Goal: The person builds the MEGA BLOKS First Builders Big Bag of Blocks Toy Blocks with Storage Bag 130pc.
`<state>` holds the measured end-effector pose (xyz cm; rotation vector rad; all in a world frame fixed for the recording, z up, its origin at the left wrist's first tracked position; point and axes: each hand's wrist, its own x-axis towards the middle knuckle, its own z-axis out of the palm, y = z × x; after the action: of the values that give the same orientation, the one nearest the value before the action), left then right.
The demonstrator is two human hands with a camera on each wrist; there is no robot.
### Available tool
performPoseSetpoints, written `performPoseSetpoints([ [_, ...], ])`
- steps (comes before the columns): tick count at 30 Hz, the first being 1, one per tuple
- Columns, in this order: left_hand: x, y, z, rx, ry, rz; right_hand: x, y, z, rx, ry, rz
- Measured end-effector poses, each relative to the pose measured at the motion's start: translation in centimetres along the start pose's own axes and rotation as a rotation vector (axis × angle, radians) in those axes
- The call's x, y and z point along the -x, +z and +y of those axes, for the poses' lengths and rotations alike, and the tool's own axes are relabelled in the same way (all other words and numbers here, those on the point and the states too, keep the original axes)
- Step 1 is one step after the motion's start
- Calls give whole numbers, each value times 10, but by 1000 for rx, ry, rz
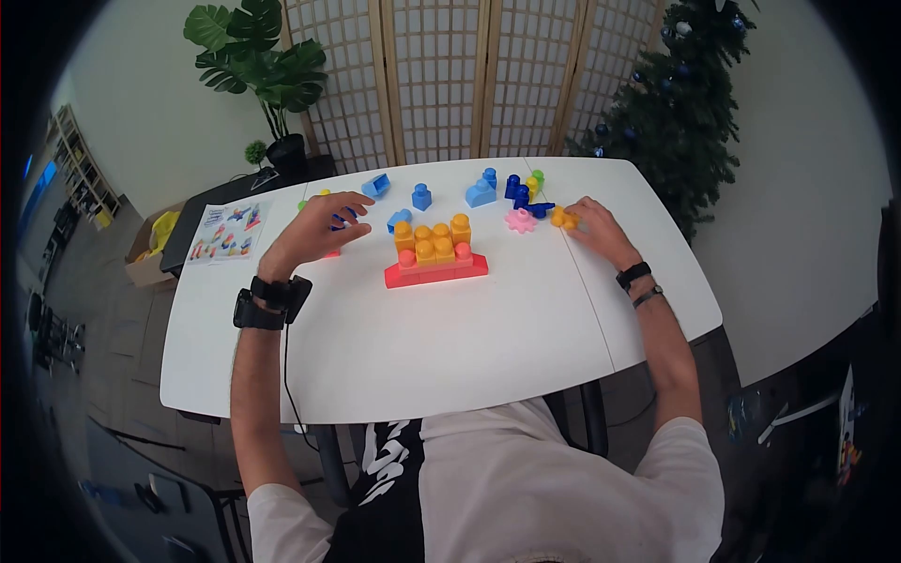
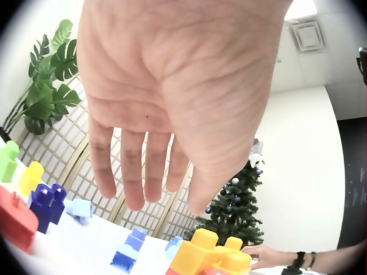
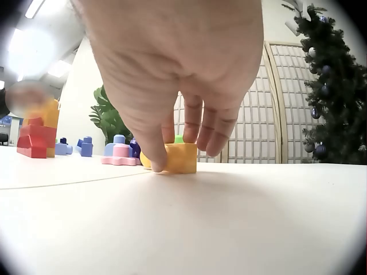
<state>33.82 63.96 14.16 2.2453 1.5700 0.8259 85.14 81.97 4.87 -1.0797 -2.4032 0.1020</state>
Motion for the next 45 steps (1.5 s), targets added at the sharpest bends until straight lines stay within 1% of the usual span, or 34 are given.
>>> performPoseSetpoints([
  [4,0,0,-3,7,-2,-6,-13,-5,10,78,28,-16],
  [6,-1,3,-4,11,25,-9,-20,-14,8,-7,220,-50],
  [7,-2,4,-5,18,16,1,-26,-15,6,-2,209,-59],
  [9,-4,9,-5,0,-12,-47,-37,-14,2,-203,203,69],
  [10,-6,10,-4,2,-19,-47,-44,-17,-12,-205,201,63],
  [12,-9,15,-1,30,16,-103,-63,-28,-67,-343,72,100],
  [14,-12,22,5,42,-8,-127,-81,-27,-105,-296,-130,101],
  [16,-13,27,9,53,-32,-147,-89,-30,-154,-496,-142,-14],
  [17,-14,29,8,65,-33,-165,-93,-21,-168,-499,-139,-12],
  [19,-17,35,8,76,-32,-186,-99,-9,-191,-501,-322,-99],
  [20,-18,37,8,80,-14,-173,-102,-3,-196,-501,-321,-96],
  [22,-18,40,10,83,2,-159,-106,17,-197,-374,-398,-225],
  [23,-19,42,13,101,21,-159,-105,29,-194,-341,-402,-253],
  [25,-19,48,16,127,38,-155,-104,39,-187,-360,-398,-279],
  [27,-21,56,18,98,116,-187,-105,41,-184,-376,-392,-306],
  [28,-22,61,17,100,116,-185,-105,42,-184,-388,-400,-307],
  [30,-25,74,15,-27,104,-230,-103,43,-182,-402,-405,-307],
  [31,-26,80,17,-28,107,-234,-99,43,-185,-418,-332,-375],
  [32,-26,85,18,-54,103,-189,-96,44,-188,-434,-261,-443],
  [33,-26,88,18,-80,99,-144,-89,47,-190,-436,-260,-442],
  [35,-26,88,20,-83,87,-149,-76,54,-195,-402,-314,-331],
  [36,-25,89,21,-84,75,-150,-73,53,-194,-407,-311,-335],
  [38,-25,91,19,-90,75,-143,-69,39,-206,-288,-346,-354],
  [45,-25,96,14,-101,148,-102,-68,48,-203,-292,-378,-296],
])
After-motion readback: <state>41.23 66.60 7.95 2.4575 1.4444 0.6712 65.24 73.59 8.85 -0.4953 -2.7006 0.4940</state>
